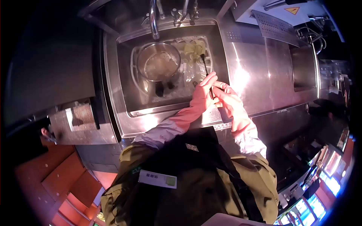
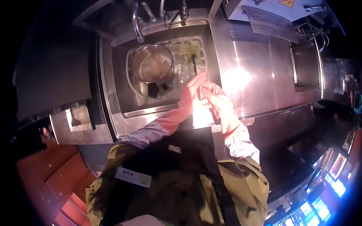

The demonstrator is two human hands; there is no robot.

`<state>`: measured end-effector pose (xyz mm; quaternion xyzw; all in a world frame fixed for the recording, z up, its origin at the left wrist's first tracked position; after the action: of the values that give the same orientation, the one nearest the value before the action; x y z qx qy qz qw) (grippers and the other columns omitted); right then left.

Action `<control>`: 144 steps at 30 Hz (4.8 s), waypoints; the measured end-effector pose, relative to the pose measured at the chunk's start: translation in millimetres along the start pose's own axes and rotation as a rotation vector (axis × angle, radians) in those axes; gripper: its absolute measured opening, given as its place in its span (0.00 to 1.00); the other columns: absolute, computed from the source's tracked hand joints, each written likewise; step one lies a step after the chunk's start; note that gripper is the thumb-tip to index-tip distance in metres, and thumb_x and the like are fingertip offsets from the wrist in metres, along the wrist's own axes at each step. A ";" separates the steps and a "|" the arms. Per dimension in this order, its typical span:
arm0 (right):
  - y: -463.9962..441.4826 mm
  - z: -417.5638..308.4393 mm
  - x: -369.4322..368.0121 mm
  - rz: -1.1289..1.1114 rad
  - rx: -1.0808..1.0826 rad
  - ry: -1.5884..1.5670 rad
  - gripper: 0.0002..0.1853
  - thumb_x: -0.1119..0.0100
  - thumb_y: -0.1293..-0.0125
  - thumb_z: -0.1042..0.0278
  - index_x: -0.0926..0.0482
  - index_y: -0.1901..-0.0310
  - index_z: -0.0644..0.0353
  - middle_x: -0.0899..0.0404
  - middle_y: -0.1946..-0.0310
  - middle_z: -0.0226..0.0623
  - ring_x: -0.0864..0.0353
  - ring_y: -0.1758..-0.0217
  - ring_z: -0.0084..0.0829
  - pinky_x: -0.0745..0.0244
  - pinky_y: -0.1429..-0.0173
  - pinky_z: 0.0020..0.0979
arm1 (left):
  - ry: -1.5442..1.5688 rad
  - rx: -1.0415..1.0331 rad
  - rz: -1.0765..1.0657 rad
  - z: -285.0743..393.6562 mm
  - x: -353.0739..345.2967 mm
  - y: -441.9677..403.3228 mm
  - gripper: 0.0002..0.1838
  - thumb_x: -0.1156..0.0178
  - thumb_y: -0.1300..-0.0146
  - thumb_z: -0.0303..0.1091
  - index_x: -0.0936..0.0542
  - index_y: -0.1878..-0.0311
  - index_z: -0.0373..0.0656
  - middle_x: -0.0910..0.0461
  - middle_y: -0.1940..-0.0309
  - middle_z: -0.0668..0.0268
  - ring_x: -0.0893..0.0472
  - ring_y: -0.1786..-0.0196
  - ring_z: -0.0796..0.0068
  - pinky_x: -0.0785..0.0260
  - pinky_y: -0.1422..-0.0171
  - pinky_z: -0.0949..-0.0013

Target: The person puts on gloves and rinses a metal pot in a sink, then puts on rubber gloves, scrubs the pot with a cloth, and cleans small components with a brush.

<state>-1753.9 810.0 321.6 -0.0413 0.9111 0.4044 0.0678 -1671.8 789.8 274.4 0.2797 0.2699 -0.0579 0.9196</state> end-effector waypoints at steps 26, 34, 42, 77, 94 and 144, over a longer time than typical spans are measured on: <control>-206.7 62.7 9.2 0.140 -0.106 1.046 0.12 0.56 0.36 0.66 0.22 0.67 0.61 0.20 0.71 0.35 0.19 0.67 0.31 0.26 0.66 0.29 | -1.273 -0.185 0.240 -11.8 130.1 -56.5 0.23 0.50 0.42 0.24 0.27 0.41 0.51 0.24 0.69 0.63 0.25 0.71 0.64 0.31 0.65 0.66; -221.1 92.6 -5.0 0.434 -0.091 1.088 0.27 0.71 0.29 0.50 0.20 0.66 0.57 0.18 0.67 0.41 0.18 0.63 0.42 0.25 0.57 0.40 | -1.585 -0.394 -0.357 31.8 119.9 -43.0 0.28 0.52 0.51 0.19 0.31 0.42 0.36 0.29 0.43 0.51 0.30 0.39 0.54 0.39 0.34 0.60; -150.4 -12.0 -26.2 0.637 0.766 2.464 0.25 0.70 0.30 0.59 0.25 0.77 0.60 0.27 0.82 0.41 0.29 0.81 0.36 0.34 0.78 0.34 | -1.795 -0.535 -0.480 56.8 143.0 -20.9 0.28 0.45 0.51 0.25 0.31 0.43 0.34 0.29 0.44 0.53 0.31 0.39 0.56 0.36 0.37 0.60; -142.1 -31.8 21.8 0.435 0.483 0.939 0.11 0.52 0.35 0.68 0.27 0.55 0.63 0.22 0.73 0.51 0.22 0.69 0.46 0.29 0.67 0.36 | -1.475 0.075 0.908 -47.8 167.2 -110.9 0.19 0.34 0.57 0.46 0.24 0.67 0.43 0.19 0.70 0.58 0.18 0.67 0.64 0.26 0.65 0.63; -57.9 -2.2 59.1 0.389 0.519 0.326 0.22 0.53 0.41 0.85 0.29 0.43 0.67 0.25 0.75 0.35 0.27 0.77 0.23 0.30 0.71 0.24 | -1.489 -1.234 0.006 -67.3 174.2 -110.3 0.04 0.40 0.65 0.29 0.21 0.79 0.45 0.23 0.78 0.66 0.22 0.71 0.66 0.29 0.67 0.67; -43.5 -27.2 -47.2 0.300 0.223 -0.008 0.11 0.46 0.33 0.59 0.26 0.61 0.60 0.27 0.81 0.24 0.39 0.86 0.13 0.43 0.81 0.17 | -0.065 -0.222 -0.402 -2.7 77.4 -60.5 0.08 0.47 0.37 0.35 0.24 0.60 0.41 0.24 0.67 0.67 0.26 0.65 0.74 0.32 0.61 0.70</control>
<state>-1704.1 761.6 315.3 0.1045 0.9459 0.3067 0.0146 -1623.0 744.1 202.3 0.1156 0.2950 -0.2187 0.9229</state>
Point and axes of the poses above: each hand's wrist, its own y-axis away from the middle knuckle, its own x-axis out of the back of the hand, z = x × y, the point moved 10 cm from there along -y, towards the middle knuckle
